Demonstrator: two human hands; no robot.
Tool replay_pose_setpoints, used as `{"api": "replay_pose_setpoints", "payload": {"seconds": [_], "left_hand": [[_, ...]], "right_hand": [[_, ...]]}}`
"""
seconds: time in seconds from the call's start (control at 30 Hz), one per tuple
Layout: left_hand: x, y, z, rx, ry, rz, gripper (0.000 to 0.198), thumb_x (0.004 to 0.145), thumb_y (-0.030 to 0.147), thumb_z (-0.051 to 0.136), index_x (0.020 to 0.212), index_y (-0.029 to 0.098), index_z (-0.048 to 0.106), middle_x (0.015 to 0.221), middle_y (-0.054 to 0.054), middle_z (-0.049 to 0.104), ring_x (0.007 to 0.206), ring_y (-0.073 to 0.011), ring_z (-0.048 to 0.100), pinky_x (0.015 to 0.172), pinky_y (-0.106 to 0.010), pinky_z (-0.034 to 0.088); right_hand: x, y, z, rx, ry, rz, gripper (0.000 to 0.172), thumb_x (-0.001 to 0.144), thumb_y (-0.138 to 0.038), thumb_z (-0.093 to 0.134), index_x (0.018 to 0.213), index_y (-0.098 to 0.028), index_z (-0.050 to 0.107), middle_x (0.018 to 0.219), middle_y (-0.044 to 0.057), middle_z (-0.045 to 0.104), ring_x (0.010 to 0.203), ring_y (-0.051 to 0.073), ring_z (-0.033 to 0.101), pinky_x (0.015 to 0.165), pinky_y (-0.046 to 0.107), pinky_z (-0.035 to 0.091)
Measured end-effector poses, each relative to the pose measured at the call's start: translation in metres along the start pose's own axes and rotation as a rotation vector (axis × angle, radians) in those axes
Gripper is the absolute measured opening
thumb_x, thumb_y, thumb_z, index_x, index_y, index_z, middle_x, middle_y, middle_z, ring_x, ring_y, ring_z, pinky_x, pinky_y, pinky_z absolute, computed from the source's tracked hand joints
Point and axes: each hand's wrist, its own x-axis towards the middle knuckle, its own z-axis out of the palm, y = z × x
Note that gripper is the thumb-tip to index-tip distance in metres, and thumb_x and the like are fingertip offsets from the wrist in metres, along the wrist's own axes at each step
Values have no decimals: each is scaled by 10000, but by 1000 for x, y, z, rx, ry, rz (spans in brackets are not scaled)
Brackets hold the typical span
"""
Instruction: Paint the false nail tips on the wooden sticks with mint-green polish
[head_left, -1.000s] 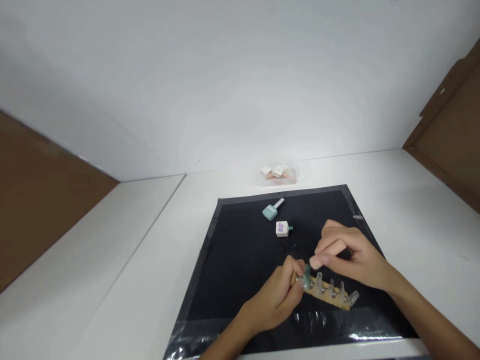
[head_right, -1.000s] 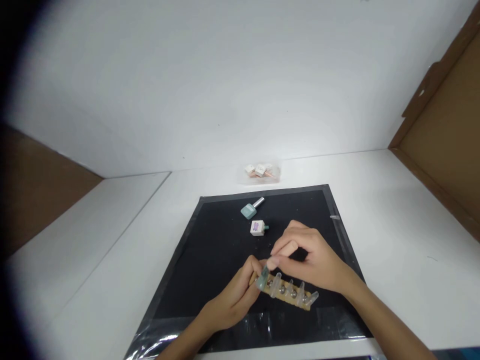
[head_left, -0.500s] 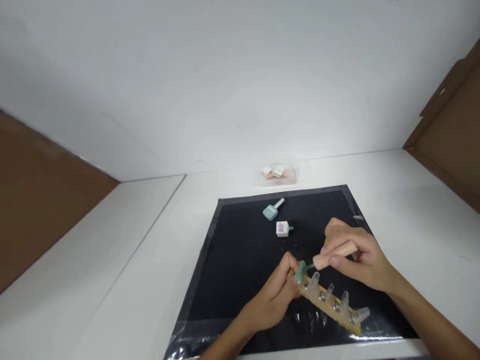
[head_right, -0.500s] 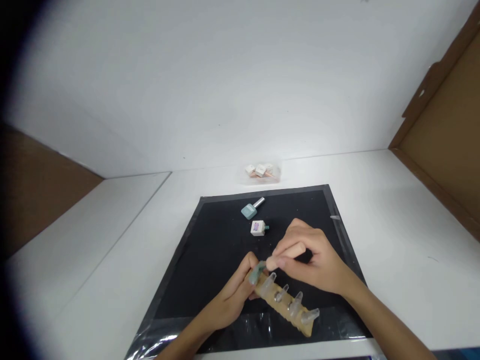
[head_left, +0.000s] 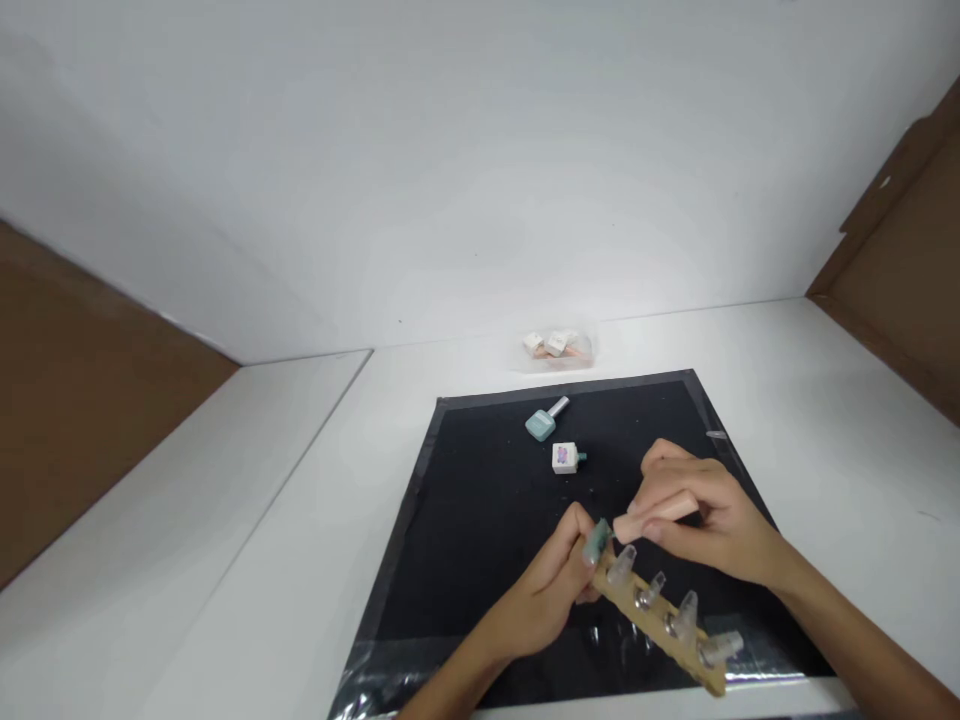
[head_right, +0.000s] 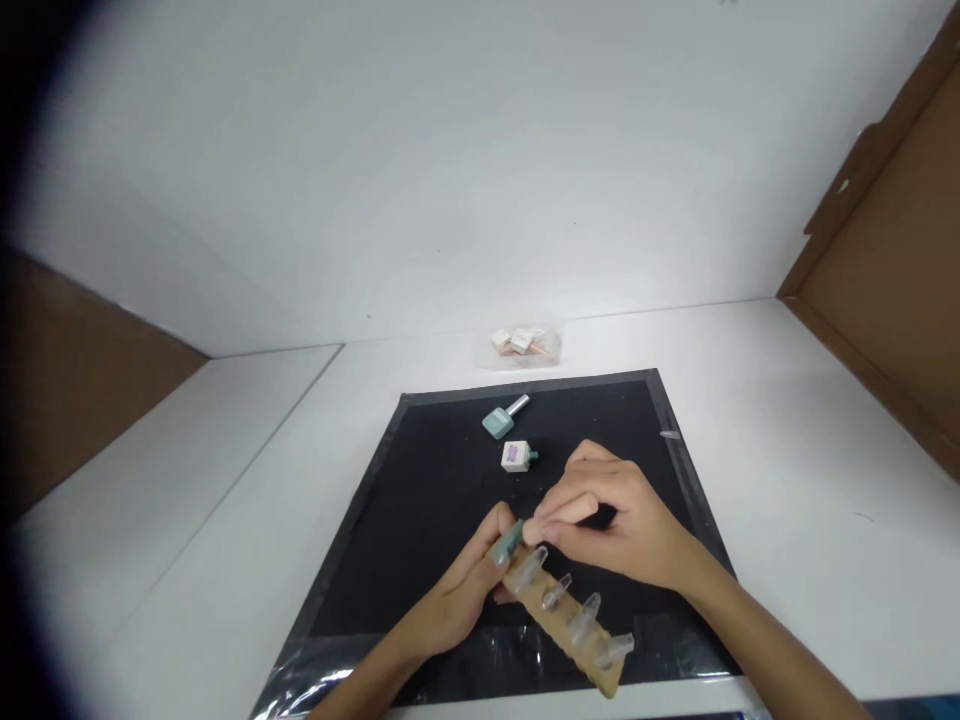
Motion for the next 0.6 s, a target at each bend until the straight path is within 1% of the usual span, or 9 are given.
{"api": "replay_pose_setpoints", "payload": {"seconds": [0.07,0.13,0.17,0.27,0.33,0.43,0.6], "left_hand": [[-1,-1,0,-29,-4,-1,339,858,516,398,754,204,317,667,56,341,552,-57,291,517,-187,268],[-2,-2,-1,-63,-14,-9,339,857,509,408,745,203,313,671,56,347,548,-54,284,513,-182,268],[-3,-1,-1,-74,-17,-15,343,855,510,413,741,203,311,669,56,350,544,-52,282,509,-179,266],[-3,0,-2,-86,-20,-37,353,842,517,436,741,200,317,671,54,371,534,-45,295,496,-170,261],[-3,2,-1,-119,-29,-46,355,835,514,454,741,198,322,670,55,374,522,-38,293,486,-164,256],[-2,3,1,-200,-46,-35,353,831,496,479,735,195,323,670,61,362,501,-27,269,469,-157,244],[0,4,3,-242,-71,-20,326,848,462,473,735,192,330,647,64,350,491,-26,262,463,-155,234]], "right_hand": [[-1,1,-1,-36,61,57,127,790,-105,605,822,-225,635,685,-3,676,637,136,518,613,294,419],[-2,2,-1,-18,104,78,134,798,-105,593,820,-232,629,691,-2,674,646,141,509,602,289,418],[-2,2,-2,11,105,71,127,800,-116,592,824,-235,629,682,-2,668,647,144,504,603,293,419],[-2,3,-2,93,50,30,101,798,-155,606,843,-240,635,652,-6,649,645,150,503,616,307,424],[-2,3,-2,84,37,45,104,795,-153,615,848,-240,639,661,-4,652,648,148,508,614,305,420],[-2,4,-2,64,62,106,118,808,-139,600,852,-240,640,682,2,657,664,149,510,606,296,417],[-3,5,-2,151,38,91,102,806,-169,607,861,-249,641,685,-2,651,687,152,513,617,292,423]]}}
